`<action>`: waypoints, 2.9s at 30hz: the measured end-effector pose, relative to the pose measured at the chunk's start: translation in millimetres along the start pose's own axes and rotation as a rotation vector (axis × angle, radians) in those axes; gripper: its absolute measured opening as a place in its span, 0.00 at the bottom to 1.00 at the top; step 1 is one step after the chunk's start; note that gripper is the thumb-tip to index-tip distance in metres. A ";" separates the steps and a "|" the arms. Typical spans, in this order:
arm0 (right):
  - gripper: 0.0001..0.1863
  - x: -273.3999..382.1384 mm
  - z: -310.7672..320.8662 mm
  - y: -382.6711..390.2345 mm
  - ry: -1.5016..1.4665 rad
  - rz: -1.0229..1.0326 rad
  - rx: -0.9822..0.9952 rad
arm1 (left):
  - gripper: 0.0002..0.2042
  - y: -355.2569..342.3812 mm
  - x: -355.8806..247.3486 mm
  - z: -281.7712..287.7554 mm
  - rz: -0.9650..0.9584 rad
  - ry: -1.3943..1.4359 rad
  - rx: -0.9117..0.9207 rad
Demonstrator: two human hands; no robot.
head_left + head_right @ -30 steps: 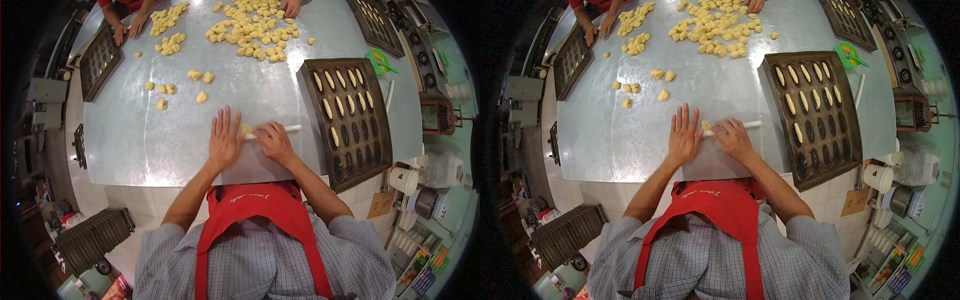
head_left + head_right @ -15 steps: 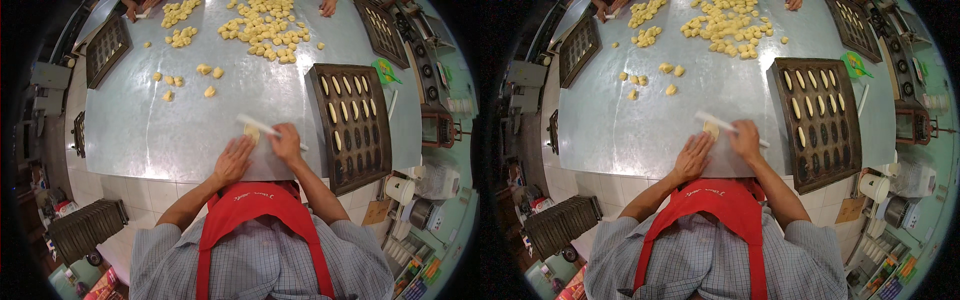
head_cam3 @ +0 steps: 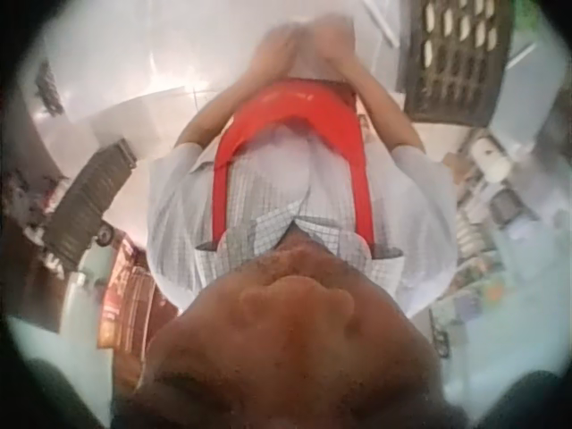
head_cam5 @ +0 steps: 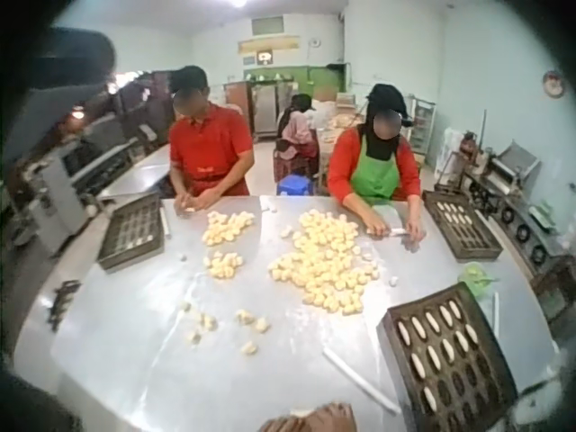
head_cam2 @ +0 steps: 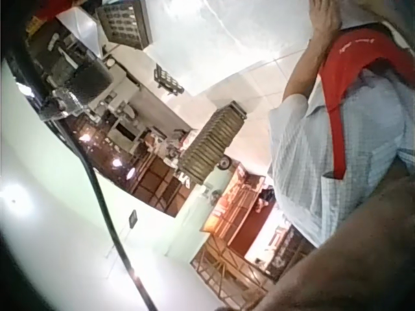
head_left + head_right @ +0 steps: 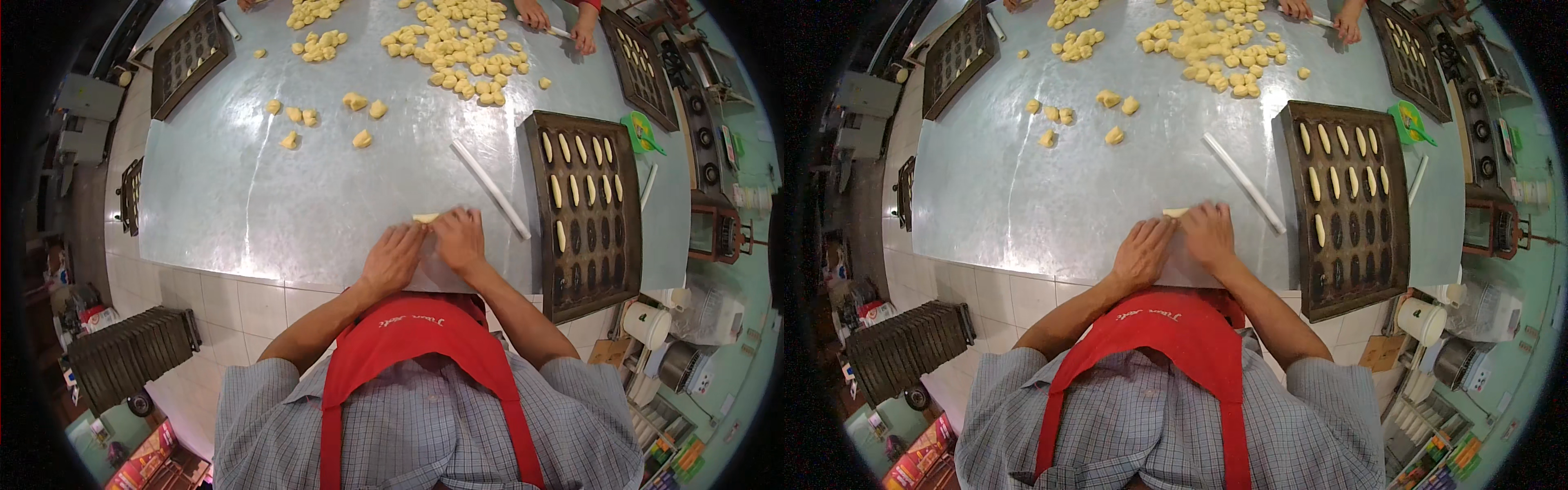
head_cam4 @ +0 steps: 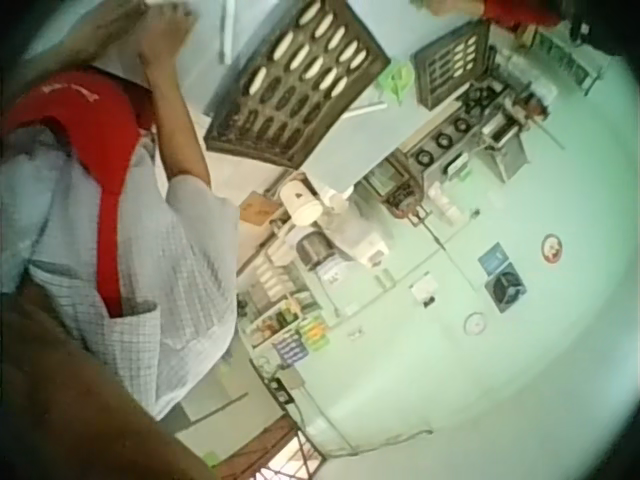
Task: The person shapes dough pieces on a table by flattening and rolling them by hand, then places the formed dough rolls into a baking tray.
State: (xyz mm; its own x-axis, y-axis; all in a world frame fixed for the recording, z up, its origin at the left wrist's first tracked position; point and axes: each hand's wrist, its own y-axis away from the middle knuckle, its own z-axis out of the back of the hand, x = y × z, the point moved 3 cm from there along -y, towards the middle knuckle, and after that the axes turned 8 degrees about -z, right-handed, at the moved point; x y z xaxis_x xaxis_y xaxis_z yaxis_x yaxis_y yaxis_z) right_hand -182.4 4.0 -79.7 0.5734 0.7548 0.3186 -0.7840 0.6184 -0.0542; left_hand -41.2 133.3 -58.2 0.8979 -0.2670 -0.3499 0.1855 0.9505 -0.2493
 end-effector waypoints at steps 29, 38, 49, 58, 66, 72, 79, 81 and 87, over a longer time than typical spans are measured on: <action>0.16 -1.8 19.9 23.2 -0.328 -0.173 -0.122 | 0.15 37.6 234.2 75.5 0.833 0.358 -0.325; 0.13 -211.5 118.6 150.2 -0.109 -1.008 -0.554 | 0.18 3.9 105.6 34.9 0.743 0.614 -0.345; 0.22 -170.4 122.7 102.9 0.167 -0.814 -0.633 | 0.11 -59.8 44.1 -4.8 0.741 0.652 -0.154; 0.18 -42.1 20.5 31.4 -0.236 -0.419 -0.324 | 0.23 -47.7 3.6 9.8 0.047 -0.102 0.000; 0.25 -30.1 30.6 -45.3 -0.313 -0.054 -0.409 | 0.40 -105.8 94.9 17.0 0.185 -0.214 -0.119; 0.23 2.2 10.4 22.4 -0.305 -0.161 -0.288 | 0.39 -19.7 49.4 -0.9 0.138 -0.088 0.168; 0.16 -27.8 16.9 -11.6 -0.191 -0.515 -0.363 | 0.34 -4.1 19.1 -2.0 -0.092 0.161 0.135; 0.21 -14.3 9.8 -20.8 -0.042 -0.240 -0.342 | 0.31 -42.4 28.7 4.2 0.149 0.194 -0.047; 0.25 25.4 -12.3 30.5 -0.006 -0.089 -0.314 | 0.29 -4.4 22.6 4.8 0.050 0.091 0.035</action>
State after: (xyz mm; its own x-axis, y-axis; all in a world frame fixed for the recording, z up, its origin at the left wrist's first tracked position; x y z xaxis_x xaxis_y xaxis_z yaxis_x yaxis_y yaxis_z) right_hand -188.8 44.8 -84.9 0.6341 0.6939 0.3411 -0.6187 0.7200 -0.3145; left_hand -19.9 123.9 -60.7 0.8665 -0.2311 -0.4425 0.1566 0.9675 -0.1985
